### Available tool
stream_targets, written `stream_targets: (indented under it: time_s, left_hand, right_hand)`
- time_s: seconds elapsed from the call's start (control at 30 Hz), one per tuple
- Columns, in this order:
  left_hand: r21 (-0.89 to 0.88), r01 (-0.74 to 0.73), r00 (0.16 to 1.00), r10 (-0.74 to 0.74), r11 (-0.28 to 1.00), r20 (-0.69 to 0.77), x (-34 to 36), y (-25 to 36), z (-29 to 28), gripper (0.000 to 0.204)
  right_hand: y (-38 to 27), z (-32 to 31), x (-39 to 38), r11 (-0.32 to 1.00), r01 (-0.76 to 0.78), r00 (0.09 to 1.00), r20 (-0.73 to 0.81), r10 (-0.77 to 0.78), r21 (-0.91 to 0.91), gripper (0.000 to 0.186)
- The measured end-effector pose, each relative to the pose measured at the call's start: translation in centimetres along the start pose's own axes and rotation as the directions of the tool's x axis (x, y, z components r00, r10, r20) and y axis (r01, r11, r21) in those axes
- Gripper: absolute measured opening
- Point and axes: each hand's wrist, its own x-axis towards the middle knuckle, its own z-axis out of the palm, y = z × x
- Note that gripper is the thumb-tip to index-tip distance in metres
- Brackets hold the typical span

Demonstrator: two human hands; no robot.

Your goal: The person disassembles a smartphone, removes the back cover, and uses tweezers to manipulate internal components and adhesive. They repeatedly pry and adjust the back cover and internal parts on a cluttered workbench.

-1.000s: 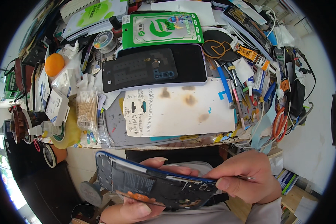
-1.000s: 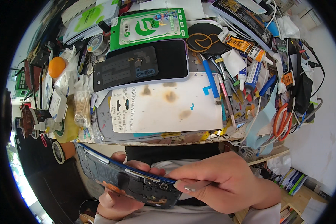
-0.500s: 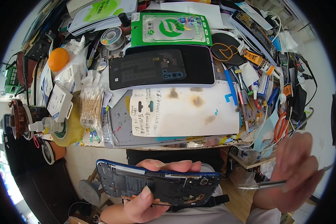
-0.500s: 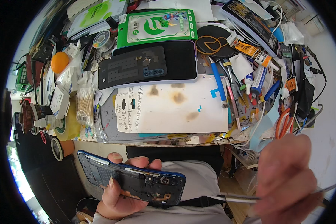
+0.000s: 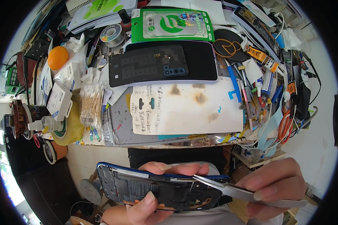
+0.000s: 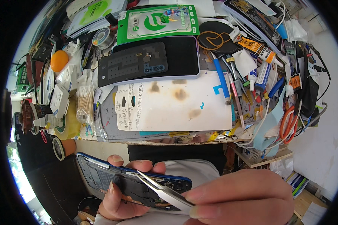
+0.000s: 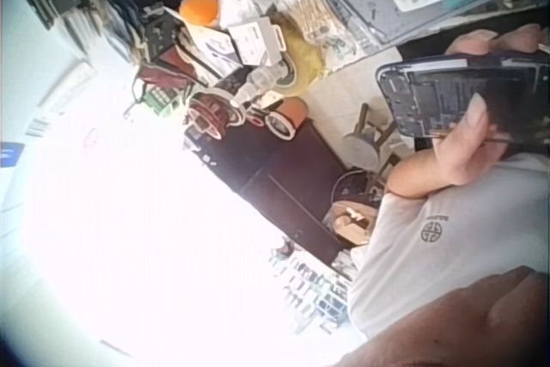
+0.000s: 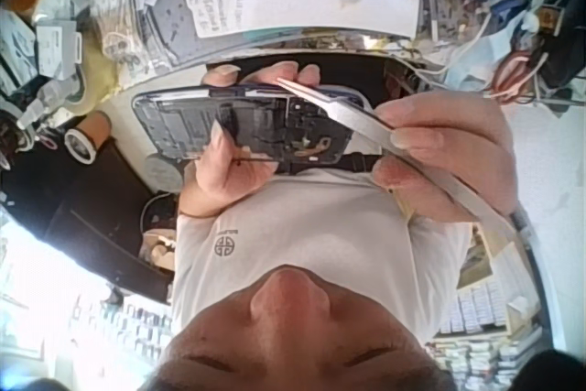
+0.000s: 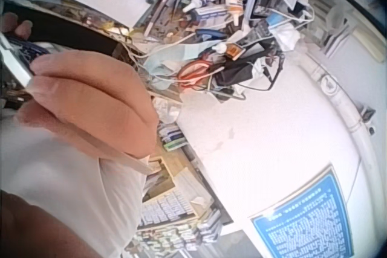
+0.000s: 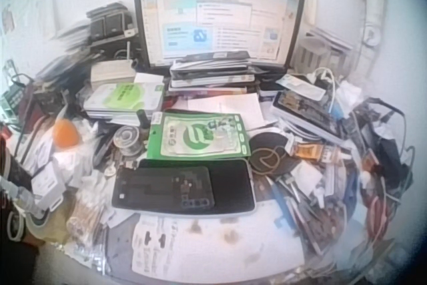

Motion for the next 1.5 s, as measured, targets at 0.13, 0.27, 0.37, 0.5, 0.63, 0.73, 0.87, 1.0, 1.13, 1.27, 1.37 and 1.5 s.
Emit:
stream_targets:
  time_s: [0.13,0.27,0.37,0.5,0.63,0.73,0.87,1.0,1.13,1.27,1.37,1.5]
  left_hand:
    - [0.015,0.011,1.000,-0.011,1.000,-0.021,-0.3,0.0,0.2,0.045]
    - [-0.018,0.031,0.998,-0.032,0.999,-0.052,-0.6,0.1,0.6,0.045]
    - [-0.008,0.023,0.998,-0.024,1.000,-0.051,-0.5,0.1,0.7,0.045]
    - [-0.011,0.038,0.996,-0.039,0.999,-0.083,-0.7,0.1,0.5,0.044]
    - [-0.034,0.036,0.995,-0.039,0.999,-0.097,-1.1,0.2,0.7,0.044]
    - [-0.034,0.040,0.994,-0.043,0.999,-0.098,-0.8,0.4,1.1,0.043]
    - [-0.075,0.016,0.998,-0.012,0.997,0.055,0.4,-0.3,0.2,0.046]
    - [-0.123,-0.015,0.962,0.048,0.992,0.270,1.0,-1.6,-2.7,0.052]
    - [-0.148,-0.008,0.944,0.057,0.989,0.326,1.4,-1.6,-3.6,0.053]
    - [-0.084,0.013,0.970,0.008,0.996,0.243,1.5,-0.3,-0.3,0.053]
    - [-0.286,0.066,0.976,-0.121,0.956,-0.179,0.5,0.2,2.4,0.054]
    - [-0.154,-0.003,0.983,0.032,0.988,0.182,2.6,-0.8,0.1,0.054]
  right_hand:
    - [0.7,0.0,0.3,0.989,0.113,0.994,-0.010,-0.112,0.094,0.036]
    - [0.1,-1.0,1.4,0.991,0.129,0.981,0.148,-0.124,-0.027,0.043]
    - [-0.8,-2.0,2.5,0.991,0.058,0.941,0.337,-0.013,-0.124,0.042]
    - [-0.1,-1.3,2.1,0.987,0.153,0.946,0.295,-0.136,-0.038,0.041]
    - [1.1,0.1,0.3,0.992,0.121,0.991,0.050,-0.123,0.038,0.041]
    - [0.7,-0.6,0.7,0.986,0.168,0.979,0.115,-0.168,0.015,0.042]
    - [-0.6,-1.2,2.8,0.988,0.129,0.944,0.315,-0.095,-0.090,0.042]
    - [0.3,-0.3,2.8,0.988,0.155,0.982,0.107,-0.157,0.023,0.042]
    - [2.6,-0.4,0.4,0.917,0.399,0.909,0.117,-0.399,0.026,0.043]
    - [2.3,-0.2,-0.5,0.976,0.205,0.976,0.058,-0.209,0.073,0.044]
    - [1.3,-0.2,0.7,0.988,0.147,0.987,0.059,-0.150,0.050,0.043]
    - [1.0,-0.5,1.7,0.971,0.233,0.937,0.280,-0.207,-0.062,0.043]
